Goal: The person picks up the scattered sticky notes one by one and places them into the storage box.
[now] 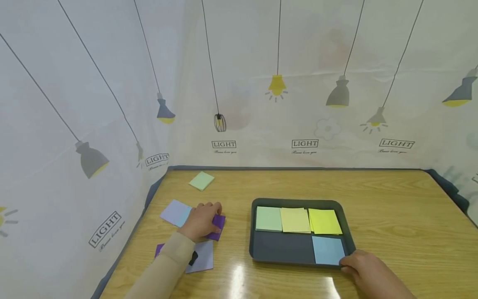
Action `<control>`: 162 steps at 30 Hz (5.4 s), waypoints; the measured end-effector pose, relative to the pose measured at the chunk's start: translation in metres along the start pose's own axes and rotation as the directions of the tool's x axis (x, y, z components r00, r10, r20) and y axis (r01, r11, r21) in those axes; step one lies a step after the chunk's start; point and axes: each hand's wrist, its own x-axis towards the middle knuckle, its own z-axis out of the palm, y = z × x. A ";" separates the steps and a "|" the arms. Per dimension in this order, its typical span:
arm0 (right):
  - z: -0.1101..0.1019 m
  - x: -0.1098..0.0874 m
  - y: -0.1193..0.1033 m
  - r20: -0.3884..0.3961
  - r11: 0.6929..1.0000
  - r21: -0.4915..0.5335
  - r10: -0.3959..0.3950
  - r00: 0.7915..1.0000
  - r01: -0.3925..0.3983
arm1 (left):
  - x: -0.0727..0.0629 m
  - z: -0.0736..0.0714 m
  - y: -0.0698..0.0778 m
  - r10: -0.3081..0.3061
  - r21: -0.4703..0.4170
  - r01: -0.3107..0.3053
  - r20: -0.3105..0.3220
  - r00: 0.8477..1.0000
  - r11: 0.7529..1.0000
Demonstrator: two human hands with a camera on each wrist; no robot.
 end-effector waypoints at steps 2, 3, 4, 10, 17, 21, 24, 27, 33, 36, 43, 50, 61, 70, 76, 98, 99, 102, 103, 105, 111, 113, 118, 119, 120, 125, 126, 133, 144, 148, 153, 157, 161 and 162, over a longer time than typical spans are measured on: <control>0.000 0.000 -0.001 0.002 1.000 0.002 0.006 1.000 -0.006 | 0.000 0.001 0.000 0.002 -0.001 -0.002 -0.007 1.000 1.000; 0.000 0.000 -0.001 0.007 1.000 0.003 0.008 1.000 -0.008 | 0.000 0.001 0.001 0.007 -0.003 -0.007 -0.011 1.000 1.000; 0.000 0.001 -0.001 0.011 1.000 0.004 0.010 1.000 -0.010 | 0.000 0.001 0.002 0.011 -0.008 -0.011 -0.013 1.000 1.000; 0.000 0.001 -0.002 0.025 1.000 0.009 0.017 1.000 -0.018 | 0.001 -0.003 0.007 0.020 -0.050 -0.021 -0.018 1.000 0.999; 0.000 -0.001 -0.001 0.026 0.999 0.018 0.025 0.999 -0.026 | 0.003 -0.010 0.010 -0.022 -0.074 0.021 -0.004 1.000 0.997; 0.001 -0.001 0.001 0.026 1.000 0.012 0.024 0.999 -0.025 | 0.005 -0.015 0.013 -0.013 -0.101 0.011 -0.012 1.000 0.995; 0.000 0.000 0.000 0.013 1.000 -0.004 0.006 1.000 -0.006 | 0.005 -0.021 0.017 0.019 -0.107 -0.022 -0.032 0.999 0.994; 0.000 0.000 0.000 -0.001 1.000 -0.017 0.000 1.000 0.000 | 0.004 -0.025 0.021 0.047 -0.104 -0.051 -0.042 0.998 0.993; 0.001 -0.001 0.002 -0.013 0.999 -0.031 -0.019 1.000 0.019 | 0.002 -0.030 0.030 0.066 -0.101 -0.068 -0.031 0.997 0.993; 0.001 -0.001 0.002 -0.018 0.999 -0.033 -0.018 1.000 0.017 | 0.002 -0.032 0.034 0.064 -0.101 -0.066 -0.022 0.998 0.993; 0.000 -0.001 0.001 -0.007 1.000 -0.024 -0.014 1.000 0.014 | 0.000 -0.039 0.044 0.072 -0.120 -0.079 -0.058 0.996 0.990; 0.001 -0.003 0.005 -0.040 0.998 -0.040 -0.044 0.998 0.043 | -0.002 -0.046 0.061 0.143 -0.178 -0.157 -0.090 0.986 0.971; -0.001 -0.004 0.000 -0.013 0.999 -0.034 -0.031 0.999 0.030 | 0.004 -0.044 0.087 0.204 -0.081 -0.210 -0.083 0.976 0.974; 0.000 -0.005 0.001 -0.030 0.999 -0.024 -0.026 0.999 0.025 | 0.002 -0.051 0.100 0.222 0.021 -0.221 -0.075 0.972 0.975; 0.000 -0.006 0.001 -0.060 0.998 -0.042 -0.046 0.997 0.044 | 0.002 -0.056 0.113 0.245 0.056 -0.241 -0.081 0.966 0.969; -0.001 -0.010 0.004 -0.103 0.989 -0.079 -0.133 0.986 0.125 | 0.028 -0.029 0.171 0.360 -0.060 -0.356 0.097 0.928 0.933; -0.001 -0.010 0.003 -0.103 0.989 -0.080 -0.132 0.986 0.124 | 0.028 -0.027 0.174 0.366 -0.064 -0.360 0.107 0.925 0.931; -0.001 -0.010 0.002 -0.091 0.992 -0.071 -0.113 0.989 0.106 | 0.031 -0.020 0.181 0.384 -0.084 -0.376 0.133 0.913 0.923; -0.001 -0.010 0.002 -0.089 0.992 -0.070 -0.110 0.990 0.104 | 0.032 -0.018 0.183 0.394 -0.090 -0.385 0.142 0.908 0.919; -0.001 -0.009 0.002 -0.084 0.993 -0.066 -0.101 0.991 0.096 | 0.034 -0.013 0.188 0.423 -0.094 -0.413 0.148 0.894 0.906; -0.001 -0.009 0.001 -0.085 0.994 -0.070 -0.094 0.992 0.089 | 0.038 -0.002 0.200 0.449 -0.080 -0.442 0.156 0.880 0.894; -0.001 -0.009 0.001 -0.079 0.995 -0.068 -0.083 0.993 0.077 | 0.038 0.000 0.204 0.442 -0.071 -0.437 0.172 0.880 0.897; -0.002 -0.010 0.000 -0.074 0.995 -0.071 -0.070 0.995 0.065 | 0.038 0.006 0.213 0.440 -0.035 -0.442 0.192 0.877 0.896; -0.002 -0.010 0.000 -0.071 0.996 -0.069 -0.062 0.996 0.057 | 0.039 0.008 0.214 0.440 -0.030 -0.443 0.191 0.877 0.896; -0.002 -0.010 0.000 -0.070 0.996 -0.067 -0.066 0.995 0.061 | 0.039 0.009 0.215 0.443 -0.024 -0.447 0.191 0.876 0.894; -0.002 -0.010 0.000 -0.073 0.996 -0.061 -0.063 0.995 0.058 | 0.041 0.010 0.218 0.432 -0.017 -0.438 0.205 0.878 0.899; -0.002 -0.010 0.000 -0.077 0.996 -0.060 -0.069 0.995 0.064 | 0.041 0.010 0.218 0.427 -0.015 -0.434 0.210 0.879 0.901; -0.001 -0.012 0.000 -0.102 0.995 -0.063 -0.085 0.991 0.079 | 0.040 0.012 0.219 0.370 0.075 -0.397 0.241 0.897 0.915; 0.001 -0.011 0.000 -0.101 0.996 -0.061 -0.079 0.992 0.073 | 0.049 0.017 0.220 0.328 0.103 -0.377 0.321 0.889 0.921; 0.001 -0.010 0.000 -0.093 0.996 -0.049 -0.074 0.993 0.069 | 0.051 0.019 0.219 0.316 0.103 -0.373 0.356 0.879 0.922; 0.000 -0.009 -0.001 -0.069 0.999 -0.030 -0.041 0.997 0.039 | 0.051 0.020 0.220 0.308 0.135 -0.377 0.365 0.879 0.916; -0.001 -0.009 0.000 -0.075 0.998 -0.038 -0.055 0.996 0.053 | 0.051 0.021 0.222 0.300 0.166 -0.374 0.350 0.887 0.912; -0.001 -0.010 0.001 -0.088 0.996 -0.046 -0.077 0.993 0.073 | 0.051 0.023 0.223 0.301 0.180 -0.374 0.334 0.893 0.910; -0.001 -0.010 0.001 -0.090 0.996 -0.046 -0.080 0.993 0.076 | 0.051 0.023 0.224 0.304 0.181 -0.376 0.331 0.894 0.909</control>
